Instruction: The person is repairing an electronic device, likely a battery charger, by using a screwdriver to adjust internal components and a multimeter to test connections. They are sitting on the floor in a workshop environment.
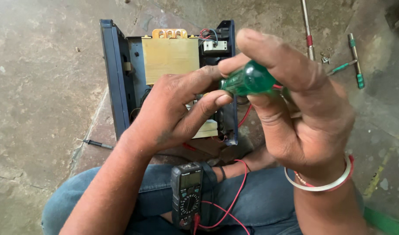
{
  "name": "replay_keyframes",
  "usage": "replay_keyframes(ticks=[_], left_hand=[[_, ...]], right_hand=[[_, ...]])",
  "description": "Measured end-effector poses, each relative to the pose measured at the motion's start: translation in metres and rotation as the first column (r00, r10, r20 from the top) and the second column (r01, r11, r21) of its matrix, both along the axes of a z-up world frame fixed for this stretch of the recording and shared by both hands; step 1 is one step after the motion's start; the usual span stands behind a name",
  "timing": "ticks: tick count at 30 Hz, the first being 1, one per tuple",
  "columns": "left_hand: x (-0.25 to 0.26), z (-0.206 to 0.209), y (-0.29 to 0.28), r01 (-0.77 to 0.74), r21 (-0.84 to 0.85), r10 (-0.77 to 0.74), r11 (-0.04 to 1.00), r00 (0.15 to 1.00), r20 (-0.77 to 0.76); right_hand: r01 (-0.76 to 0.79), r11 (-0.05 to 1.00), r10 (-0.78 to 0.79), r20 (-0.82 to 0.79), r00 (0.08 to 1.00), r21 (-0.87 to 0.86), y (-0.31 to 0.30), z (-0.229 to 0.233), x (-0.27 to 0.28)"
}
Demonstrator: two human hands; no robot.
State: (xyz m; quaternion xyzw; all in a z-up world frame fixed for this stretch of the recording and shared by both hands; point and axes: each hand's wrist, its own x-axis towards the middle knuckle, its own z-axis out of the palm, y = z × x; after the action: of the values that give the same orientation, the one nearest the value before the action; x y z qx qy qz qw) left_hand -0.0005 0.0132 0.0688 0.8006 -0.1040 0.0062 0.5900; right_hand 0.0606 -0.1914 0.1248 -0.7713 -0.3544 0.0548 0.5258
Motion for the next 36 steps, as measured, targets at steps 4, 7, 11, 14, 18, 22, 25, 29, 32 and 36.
replay_keyframes(ticks=[4,7,11,14,18,22,25,29,32,36], left_hand=[[0.008,-0.015,-0.003,0.011,0.077,-0.015,0.997,0.998,0.054],[0.016,-0.019,-0.009,0.047,0.254,-0.037,0.966,0.998,-0.041],[0.011,-0.008,-0.003,-0.005,0.134,0.003,0.991,1.000,0.018],[-0.026,-0.024,-0.005,-0.159,-0.104,0.155,0.982,0.987,-0.050],[-0.046,-0.144,-0.217,-0.217,-0.578,0.038,0.787,0.951,-0.306],[-0.070,-0.233,-0.324,-0.281,-0.699,-0.216,0.658,0.818,-0.533],[-0.058,-0.236,-0.261,-0.285,-0.581,-0.006,0.762,0.895,-0.447],[-0.034,-0.229,0.059,-0.735,0.218,0.763,0.642,0.642,-0.081],[-0.024,-0.194,0.212,-0.658,0.732,0.929,0.177,0.357,0.096],[-0.030,-0.229,0.252,-0.369,0.894,0.944,0.256,0.294,-0.149]], right_hand=[[0.036,0.992,-0.016,0.161,0.987,-0.121,0.004,0.004,0.006],[0.003,0.995,0.011,0.135,0.991,-0.103,-0.001,0.001,0.011],[0.107,0.974,-0.127,-0.087,0.988,-0.201,-0.062,-0.013,0.045],[0.238,0.863,-0.331,-0.143,0.933,-0.446,-0.142,-0.053,0.066],[0.149,0.554,-0.549,-0.224,0.805,-0.819,-0.230,-0.164,0.086],[-0.066,0.147,-0.783,-0.157,0.602,-0.987,-0.287,-0.248,0.087],[-0.228,-0.095,-0.605,-0.126,0.786,-0.969,-0.295,-0.299,0.091],[-0.154,0.166,-0.560,-0.221,0.799,-0.974,-0.334,-0.328,0.085],[-0.080,0.282,-0.745,-0.270,0.609,-0.956,-0.350,-0.311,0.083],[0.167,0.478,-0.810,-0.360,0.463,-0.862,-0.320,-0.250,0.105]])
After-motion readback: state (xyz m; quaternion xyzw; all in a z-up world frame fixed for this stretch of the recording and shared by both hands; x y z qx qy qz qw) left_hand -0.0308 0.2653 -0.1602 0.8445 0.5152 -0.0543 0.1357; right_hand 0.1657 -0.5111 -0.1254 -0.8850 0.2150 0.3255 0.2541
